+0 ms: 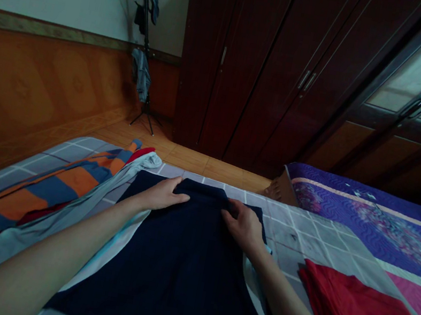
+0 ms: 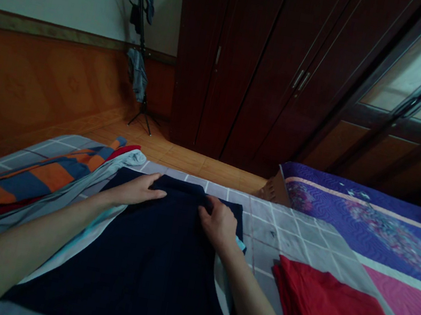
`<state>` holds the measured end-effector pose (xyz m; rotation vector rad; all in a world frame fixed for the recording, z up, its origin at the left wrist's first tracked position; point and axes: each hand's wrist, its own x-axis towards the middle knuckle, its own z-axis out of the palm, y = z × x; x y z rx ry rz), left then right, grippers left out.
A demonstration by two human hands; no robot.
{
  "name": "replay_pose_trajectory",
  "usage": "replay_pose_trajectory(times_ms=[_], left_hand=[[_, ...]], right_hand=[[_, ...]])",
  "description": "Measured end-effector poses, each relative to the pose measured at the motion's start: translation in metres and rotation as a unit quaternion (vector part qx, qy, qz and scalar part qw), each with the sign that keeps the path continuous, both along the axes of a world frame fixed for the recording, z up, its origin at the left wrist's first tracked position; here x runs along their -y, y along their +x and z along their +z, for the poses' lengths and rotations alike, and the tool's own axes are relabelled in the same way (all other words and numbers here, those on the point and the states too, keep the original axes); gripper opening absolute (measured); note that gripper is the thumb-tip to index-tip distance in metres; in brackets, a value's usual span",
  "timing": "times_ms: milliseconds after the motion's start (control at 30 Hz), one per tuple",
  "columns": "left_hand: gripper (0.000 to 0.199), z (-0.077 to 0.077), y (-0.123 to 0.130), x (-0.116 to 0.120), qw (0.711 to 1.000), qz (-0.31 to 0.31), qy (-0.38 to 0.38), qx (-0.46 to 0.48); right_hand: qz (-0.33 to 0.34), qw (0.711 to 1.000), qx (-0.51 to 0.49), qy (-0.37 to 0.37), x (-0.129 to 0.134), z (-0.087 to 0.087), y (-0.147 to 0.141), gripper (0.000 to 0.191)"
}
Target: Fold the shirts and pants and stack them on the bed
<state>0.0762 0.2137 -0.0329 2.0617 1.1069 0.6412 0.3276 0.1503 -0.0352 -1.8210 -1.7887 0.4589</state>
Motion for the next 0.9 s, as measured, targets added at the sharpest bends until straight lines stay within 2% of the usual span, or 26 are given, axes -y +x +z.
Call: replay_pose_trajectory(times_ms=[133,233,333,400,467,533,633,733,900], left_hand=[[0.038,0.002,-0.010,-0.003,0.981,0.040,0.061,-0.178],[0.034,0.002,-0.014,-0.002,0.965,0.047,0.106,-0.237],[0.033,0.010,-0.011,0.005,0.947,0.069,0.171,-0.263],[0.028,0.016,-0.003,0.015,0.942,0.052,0.230,-0.240],[0.027,0.017,0.009,0.025,0.941,-0.013,0.270,-0.202],[0.039,0.010,0.018,0.033,0.942,-0.091,0.260,-0.192],[0.060,-0.008,0.021,0.035,0.941,-0.150,0.200,-0.229],[0.069,-0.019,0.011,0.026,0.941,-0.141,0.171,-0.257],[0.065,-0.021,-0.014,0.004,0.941,-0.096,0.158,-0.283]], right_hand=[[-0.035,0.991,0.128,-0.021,0.004,0.007,0.005,0.033],[-0.032,0.982,0.184,-0.033,0.006,0.011,0.006,0.022],[-0.029,0.975,0.220,-0.020,0.011,0.019,0.000,0.023],[0.012,0.971,0.238,0.026,0.017,0.023,-0.009,0.031],[0.095,0.961,0.248,0.083,0.022,0.022,-0.019,0.040],[0.177,0.946,0.251,0.106,0.025,0.013,-0.027,0.048],[0.218,0.940,0.253,0.068,0.025,-0.006,-0.029,0.060],[0.210,0.943,0.255,0.046,0.023,-0.018,-0.023,0.068],[0.198,0.941,0.272,0.026,0.020,-0.016,-0.009,0.074]])
